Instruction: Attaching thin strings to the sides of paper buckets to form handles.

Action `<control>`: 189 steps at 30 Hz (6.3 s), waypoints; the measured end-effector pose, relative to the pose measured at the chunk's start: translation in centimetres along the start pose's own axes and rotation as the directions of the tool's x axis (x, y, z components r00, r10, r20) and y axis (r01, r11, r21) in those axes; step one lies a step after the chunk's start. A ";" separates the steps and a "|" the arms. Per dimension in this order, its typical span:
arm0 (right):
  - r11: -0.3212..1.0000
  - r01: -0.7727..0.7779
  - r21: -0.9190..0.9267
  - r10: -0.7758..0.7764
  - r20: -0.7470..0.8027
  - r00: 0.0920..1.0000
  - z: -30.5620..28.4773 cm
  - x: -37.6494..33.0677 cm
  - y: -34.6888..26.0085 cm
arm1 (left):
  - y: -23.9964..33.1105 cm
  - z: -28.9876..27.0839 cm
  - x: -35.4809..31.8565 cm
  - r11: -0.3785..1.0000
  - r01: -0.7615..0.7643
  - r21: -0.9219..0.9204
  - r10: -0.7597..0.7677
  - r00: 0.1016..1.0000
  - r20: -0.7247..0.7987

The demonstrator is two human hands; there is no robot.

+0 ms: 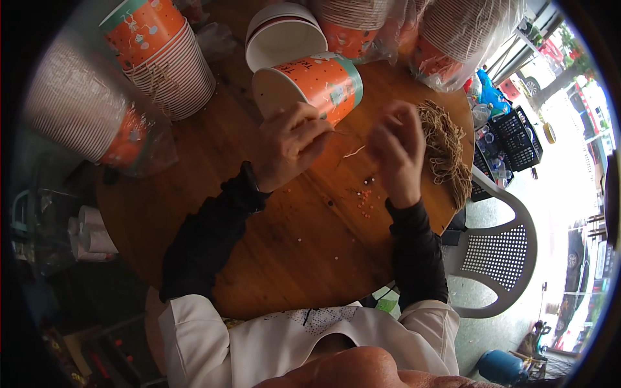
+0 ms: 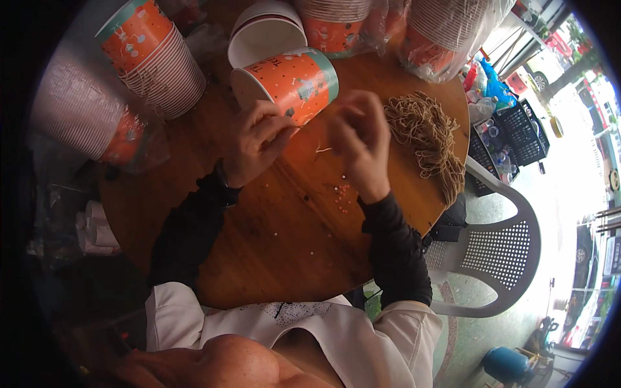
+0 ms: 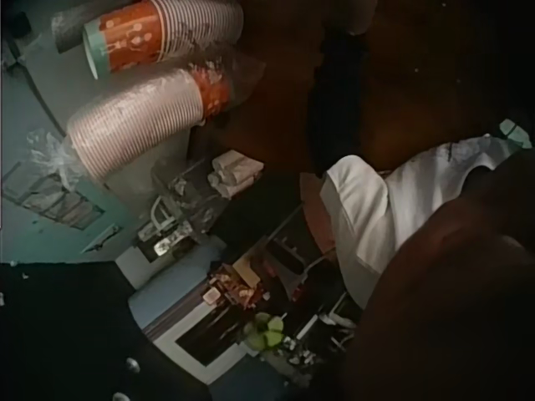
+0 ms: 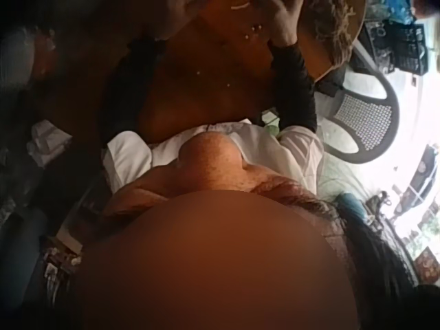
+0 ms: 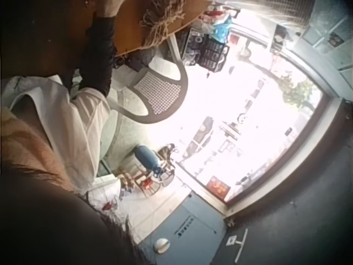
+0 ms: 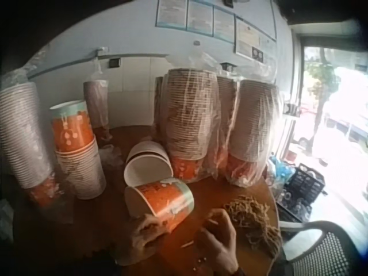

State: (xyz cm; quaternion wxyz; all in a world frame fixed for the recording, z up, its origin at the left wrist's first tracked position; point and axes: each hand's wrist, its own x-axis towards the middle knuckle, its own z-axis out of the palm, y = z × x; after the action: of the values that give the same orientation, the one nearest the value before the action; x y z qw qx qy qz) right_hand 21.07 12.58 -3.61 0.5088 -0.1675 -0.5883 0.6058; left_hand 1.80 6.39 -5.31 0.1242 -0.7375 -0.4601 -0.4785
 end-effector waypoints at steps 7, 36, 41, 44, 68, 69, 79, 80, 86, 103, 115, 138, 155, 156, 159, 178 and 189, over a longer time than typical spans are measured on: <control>0.917 0.081 0.390 0.041 -0.296 0.954 -4.2 1.9 0.1 | -1.0 -0.7 0.9 0.984 -0.095 0.150 0.091 0.995 0.029; 0.700 0.235 -0.675 -0.194 0.137 0.971 1.4 2.8 -0.2 | -2.4 -7.0 6.2 0.958 0.173 0.230 -0.232 0.936 0.264; 0.381 0.449 -0.808 -0.369 0.313 0.875 0.5 6.3 1.0 | -4.6 -6.4 3.9 0.939 0.309 0.153 -0.344 0.871 0.351; 0.258 0.490 -0.833 -0.476 0.332 0.815 0.6 7.8 1.0 | -3.9 -6.1 3.1 0.918 0.397 -0.010 -0.365 0.854 0.371; 0.160 0.768 -0.620 -0.706 0.472 0.528 4.7 6.2 -3.6 | -1.7 -5.6 2.6 0.936 0.353 0.003 -0.336 0.888 0.314; 0.154 0.771 -0.619 -0.678 0.501 0.537 4.9 6.0 -3.8 | -2.2 -5.8 2.7 0.945 0.301 0.130 -0.323 0.918 0.230; 0.961 -0.275 0.025 0.239 0.425 0.873 3.0 5.1 -8.0 | -5.7 -7.9 1.8 0.798 0.300 0.523 -0.399 0.913 0.086; 0.940 -0.307 0.148 0.220 0.424 0.879 3.0 5.0 -7.7 | -5.6 -7.7 1.9 0.798 0.299 0.522 -0.398 0.914 0.084; 0.778 -0.348 0.522 0.105 0.438 0.893 1.7 5.5 -6.9 | -6.7 -7.4 1.7 0.757 0.292 0.584 -0.426 0.899 0.103; 0.629 -0.374 0.682 0.083 0.419 0.904 4.6 0.0 -4.1 | 6.8 -5.8 1.5 0.843 0.352 -0.406 -0.331 0.935 0.124; 0.890 -0.192 0.414 0.187 0.053 0.981 -1.3 2.9 -1.6 | 3.8 -5.7 1.8 0.706 0.614 -0.353 -0.484 0.782 0.393; 0.966 -0.105 -0.236 0.127 0.083 0.988 4.2 -0.3 -1.3 | 2.0 -6.0 3.6 0.871 0.360 -0.335 -0.340 0.933 0.118; 0.938 -0.022 -0.345 0.066 0.115 0.991 4.3 -0.3 -1.5 | 3.1 -4.9 3.3 0.996 0.087 -0.036 -0.081 0.986 0.144; 0.940 -0.010 -0.341 0.049 0.108 0.993 4.2 -0.3 -1.5 | 3.2 -4.9 3.3 0.993 0.105 -0.049 -0.098 0.985 0.140; 0.936 -0.005 -0.352 0.036 0.081 0.996 4.3 -0.3 -1.3 | 3.2 -4.7 3.2 0.990 0.125 -0.069 -0.116 0.984 0.132; 0.962 -0.270 -0.047 0.274 0.144 0.951 2.8 -2.3 2.3 | 2.7 -6.9 1.6 0.957 0.264 0.119 -0.286 0.803 0.523; 0.961 -0.275 -0.016 0.276 0.095 0.957 3.8 -2.9 4.5 | 2.3 -5.5 1.9 0.949 0.316 0.021 -0.294 0.855 0.427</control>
State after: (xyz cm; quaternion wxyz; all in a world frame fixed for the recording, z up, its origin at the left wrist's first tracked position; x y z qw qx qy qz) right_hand 17.37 9.09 -7.74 0.3905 -0.2193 -0.5839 0.6771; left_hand 0.60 2.71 -0.34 -0.0745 -0.7443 -0.5750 -0.3314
